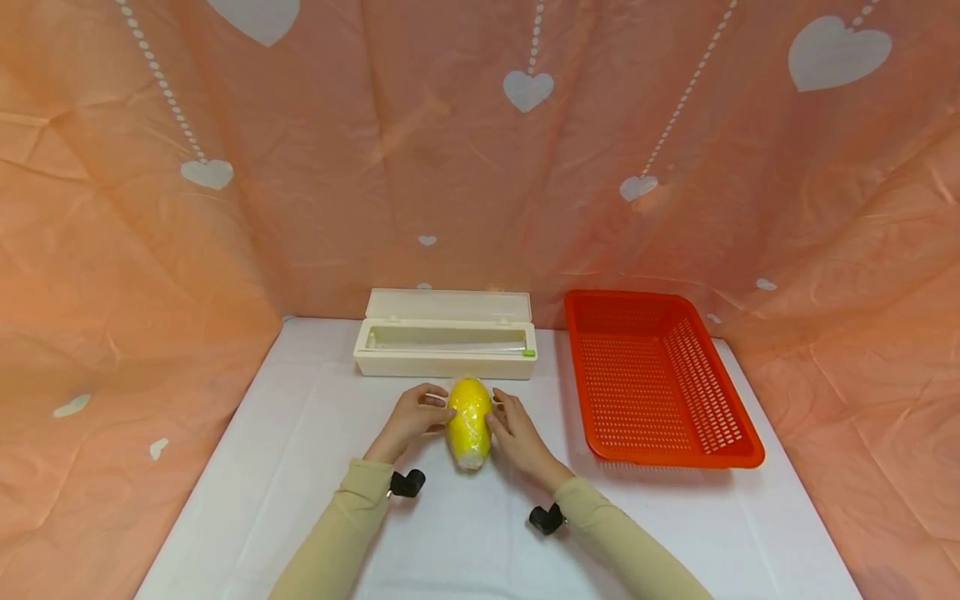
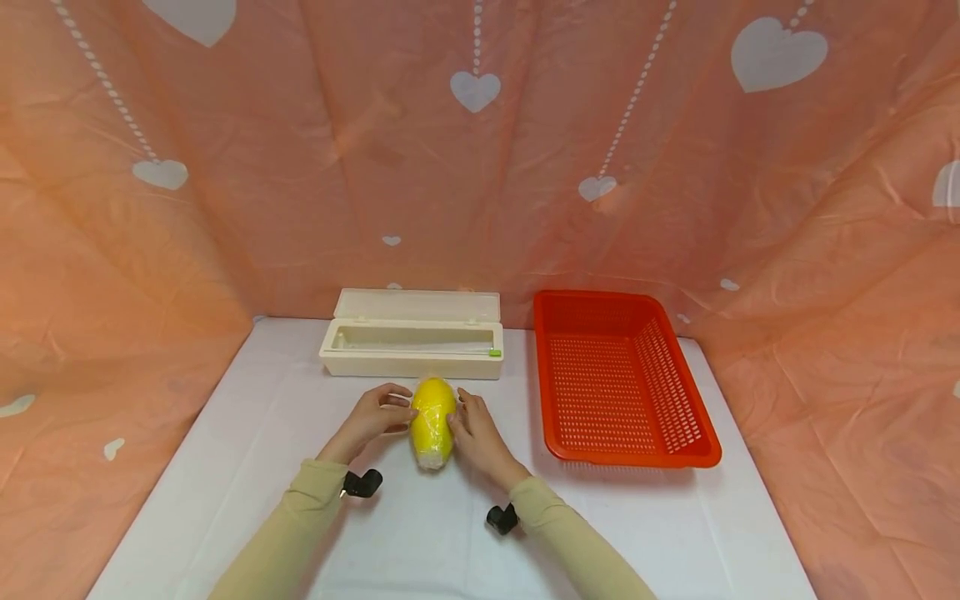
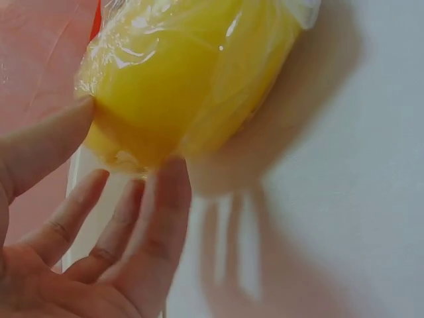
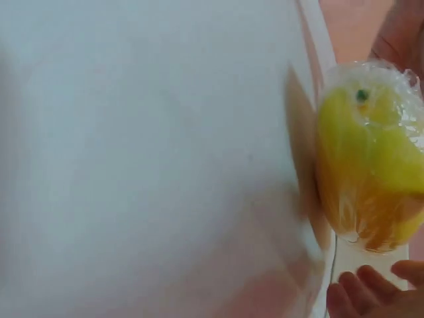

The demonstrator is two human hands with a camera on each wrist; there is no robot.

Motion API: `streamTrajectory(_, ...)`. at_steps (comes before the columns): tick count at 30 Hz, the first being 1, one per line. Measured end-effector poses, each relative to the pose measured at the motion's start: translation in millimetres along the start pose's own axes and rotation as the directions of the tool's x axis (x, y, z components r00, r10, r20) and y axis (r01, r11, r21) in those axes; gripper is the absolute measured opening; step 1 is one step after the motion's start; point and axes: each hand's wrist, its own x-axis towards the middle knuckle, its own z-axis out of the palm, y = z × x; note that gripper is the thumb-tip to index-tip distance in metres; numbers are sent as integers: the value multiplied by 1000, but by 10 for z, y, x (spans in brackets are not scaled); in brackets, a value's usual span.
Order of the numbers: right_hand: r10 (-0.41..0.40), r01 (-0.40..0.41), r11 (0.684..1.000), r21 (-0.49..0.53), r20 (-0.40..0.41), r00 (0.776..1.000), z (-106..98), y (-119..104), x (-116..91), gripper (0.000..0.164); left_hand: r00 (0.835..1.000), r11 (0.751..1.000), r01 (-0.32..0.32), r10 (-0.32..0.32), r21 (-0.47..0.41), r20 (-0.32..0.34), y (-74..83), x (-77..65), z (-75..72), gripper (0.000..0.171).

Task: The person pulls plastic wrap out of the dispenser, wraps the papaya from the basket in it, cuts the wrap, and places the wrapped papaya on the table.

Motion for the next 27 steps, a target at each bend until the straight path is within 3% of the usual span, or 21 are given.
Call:
streamTrajectory(4,105,-108,984,138,29,994,7,11,26,55,1000,999,-2,3,-36,19,-13,-23,3,35)
streamTrajectory(10,243,-269,896,353,116,963,-19,-30,87,59,1000,1000,-12,12,-10,-3,4,-34,11,39)
streamTrajectory(14,260,-292,894,341,135,956,-45,-63,101,60,1000,1000,-13,13,2,22,3,-40,56,48)
streamTrajectory(17,255,-291,894,341,147,956,-67,-86,93,58,999,997,-26,24,73,27,-14,-46,106,59)
streamTrajectory(22,296,-315,856,411,111,949,-85,-109,61,48,999,982,-40,41,186,2,-70,-25,183,73)
streamTrajectory(27,301,-305,805,509,92,949,-94,-131,30,41,1000,986,-20,18,164,13,-85,-9,227,80)
